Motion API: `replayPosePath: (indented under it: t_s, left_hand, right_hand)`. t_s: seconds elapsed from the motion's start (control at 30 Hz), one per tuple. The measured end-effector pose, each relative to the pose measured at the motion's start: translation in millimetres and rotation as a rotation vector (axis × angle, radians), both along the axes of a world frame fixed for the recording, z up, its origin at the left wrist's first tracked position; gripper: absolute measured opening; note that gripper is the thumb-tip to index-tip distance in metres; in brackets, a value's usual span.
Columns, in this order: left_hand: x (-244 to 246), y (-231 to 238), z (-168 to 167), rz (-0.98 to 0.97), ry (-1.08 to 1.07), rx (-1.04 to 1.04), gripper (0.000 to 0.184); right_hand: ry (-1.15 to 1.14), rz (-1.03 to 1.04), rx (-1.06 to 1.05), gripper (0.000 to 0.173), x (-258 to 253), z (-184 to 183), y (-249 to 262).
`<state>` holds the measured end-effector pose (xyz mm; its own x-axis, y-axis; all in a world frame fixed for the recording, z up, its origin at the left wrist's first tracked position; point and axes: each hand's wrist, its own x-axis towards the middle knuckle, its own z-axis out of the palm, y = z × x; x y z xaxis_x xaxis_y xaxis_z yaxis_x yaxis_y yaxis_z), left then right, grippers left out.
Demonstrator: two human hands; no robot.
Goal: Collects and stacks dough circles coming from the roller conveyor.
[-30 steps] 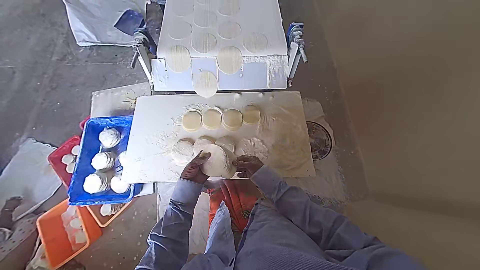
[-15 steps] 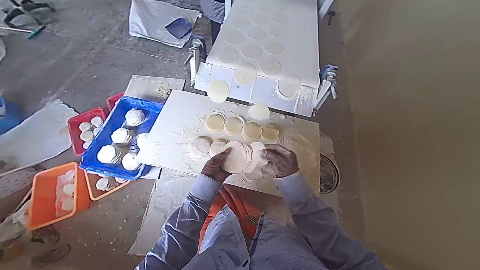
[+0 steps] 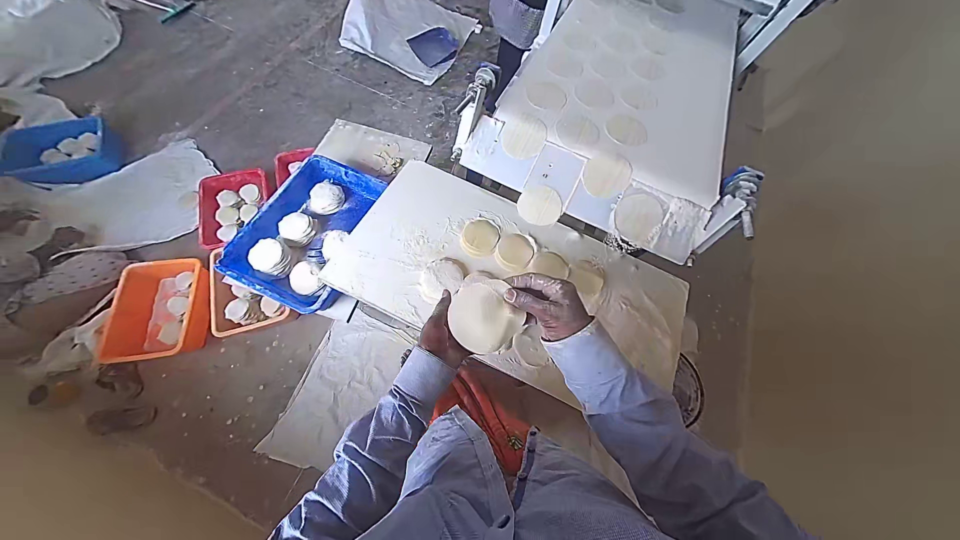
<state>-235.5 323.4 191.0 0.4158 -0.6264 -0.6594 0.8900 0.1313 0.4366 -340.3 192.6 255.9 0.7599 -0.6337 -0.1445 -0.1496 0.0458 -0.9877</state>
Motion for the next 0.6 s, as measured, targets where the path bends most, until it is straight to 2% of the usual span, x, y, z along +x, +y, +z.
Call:
replayPosePath:
  t_s: [0.07,0.1,0.2,0.27,0.3,0.37,0.43,0.47,0.53,0.6]
  left_hand:
    - [0.0,9.0,-5.2,0.024,0.021,0.005,0.066]
    - [1.8,12.8,-8.4,0.019,0.009,0.039,0.062]
    - [21.3,27.3,-25.9,-0.020,-0.062,0.073,0.032]
    - [38.5,34.5,-27.5,-0.009,-0.038,0.073,0.033]
    - [48.7,37.6,-24.1,0.008,-0.025,0.056,0.033]
    - [74.3,43.3,-18.3,0.043,-0.015,0.019,0.033]
    - [106.6,52.4,-20.0,0.057,-0.026,0.008,0.034]
    - [125.0,58.9,-23.1,0.062,-0.050,0.026,0.034]
    - [170.2,73.6,-32.6,0.075,-0.143,0.113,0.034]
    - [219.8,88.1,-46.7,0.119,-0.245,0.248,0.034]
  right_hand:
    - [0.211,0.079,-0.182,0.017,3.9,-26.5,3.0]
    - [0.299,0.136,-0.254,0.021,6.4,-31.2,4.7]
    - [0.390,0.209,-0.423,0.030,24.7,-42.1,10.8]
    - [0.403,0.178,-0.432,0.046,39.1,-52.8,7.8]
    - [0.397,0.153,-0.337,0.049,51.5,-59.1,6.8]
    - [0.436,0.083,0.106,0.049,90.2,-65.1,13.0]
    - [0.434,-0.005,0.558,0.077,138.4,-70.8,31.9]
    - [0.418,-0.035,0.701,0.084,164.6,-74.9,44.5]
    - [0.401,-0.013,0.805,0.075,219.5,-86.9,66.0]
    - [0.447,0.107,0.763,0.043,274.0,-105.1,78.5]
